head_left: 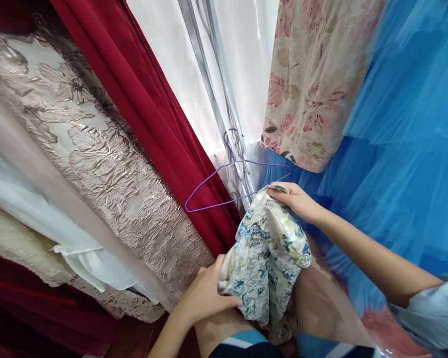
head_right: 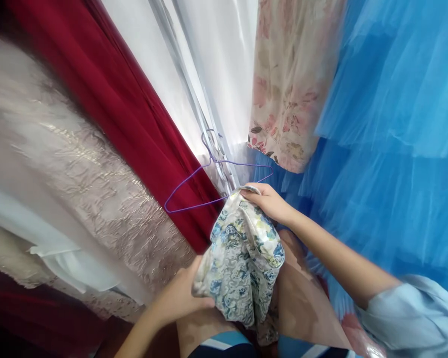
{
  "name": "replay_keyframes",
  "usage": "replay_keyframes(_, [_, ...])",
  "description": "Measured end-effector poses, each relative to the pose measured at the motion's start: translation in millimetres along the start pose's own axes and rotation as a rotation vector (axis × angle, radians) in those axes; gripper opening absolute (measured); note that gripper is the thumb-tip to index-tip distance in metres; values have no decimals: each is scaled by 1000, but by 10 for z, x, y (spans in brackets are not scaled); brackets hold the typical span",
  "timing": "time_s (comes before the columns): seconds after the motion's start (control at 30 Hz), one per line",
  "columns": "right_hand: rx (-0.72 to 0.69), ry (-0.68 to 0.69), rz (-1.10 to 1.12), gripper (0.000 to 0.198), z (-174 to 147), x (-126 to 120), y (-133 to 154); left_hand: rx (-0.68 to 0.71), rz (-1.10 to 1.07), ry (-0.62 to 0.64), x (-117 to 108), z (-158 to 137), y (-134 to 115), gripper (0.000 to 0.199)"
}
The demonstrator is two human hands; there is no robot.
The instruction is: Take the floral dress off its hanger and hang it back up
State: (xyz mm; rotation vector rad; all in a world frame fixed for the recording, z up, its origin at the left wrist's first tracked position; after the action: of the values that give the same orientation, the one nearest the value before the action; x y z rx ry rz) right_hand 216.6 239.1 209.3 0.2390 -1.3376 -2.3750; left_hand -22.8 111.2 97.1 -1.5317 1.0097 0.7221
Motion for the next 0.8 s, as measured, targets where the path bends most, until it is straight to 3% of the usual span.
replay_keyframes(0.1, [-76, 58, -75, 34, 83, 103, 132, 3, 35, -45, 112, 48, 25, 24])
replay_keyframes(0.17, [-108, 35, -112, 34, 91, 45, 163, 41, -97, -91, 39, 77, 82, 21])
replay_keyframes(0.27, [-123, -12, -187, 35, 78, -134, 93, 46, -404, -152, -267, 137, 301, 24])
replay_keyframes(0.33, [-131, -16, -286, 38, 89, -237, 0, 42, -499, -203, -539, 191, 441, 20])
replay_keyframes(0.4, [-157, -4, -401, 39, 133, -295, -95, 81, -416, -249, -817, 251, 480, 17])
replay_keyframes(0.6, [-341, 135, -675, 22, 317, -165, -313, 84, 289, -503, -1600, 478, 421, 31])
replay_keyframes(0.8, [-283, 141, -763, 27, 275, -213, -438, 209, 294, -641, -2101, 608, 42, 32])
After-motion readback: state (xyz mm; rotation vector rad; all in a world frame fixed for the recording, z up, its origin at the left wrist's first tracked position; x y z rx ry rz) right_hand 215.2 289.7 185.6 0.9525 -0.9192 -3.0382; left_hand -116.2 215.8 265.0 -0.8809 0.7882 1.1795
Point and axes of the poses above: each hand's wrist, its own z-axis towards the middle knuckle, its own x-axis out of the palm, y = z × x, the point moved 10 cm from there along z, towards the middle knuckle, and after that the axes turned 12 degrees about -x, right-handed, at the moved point
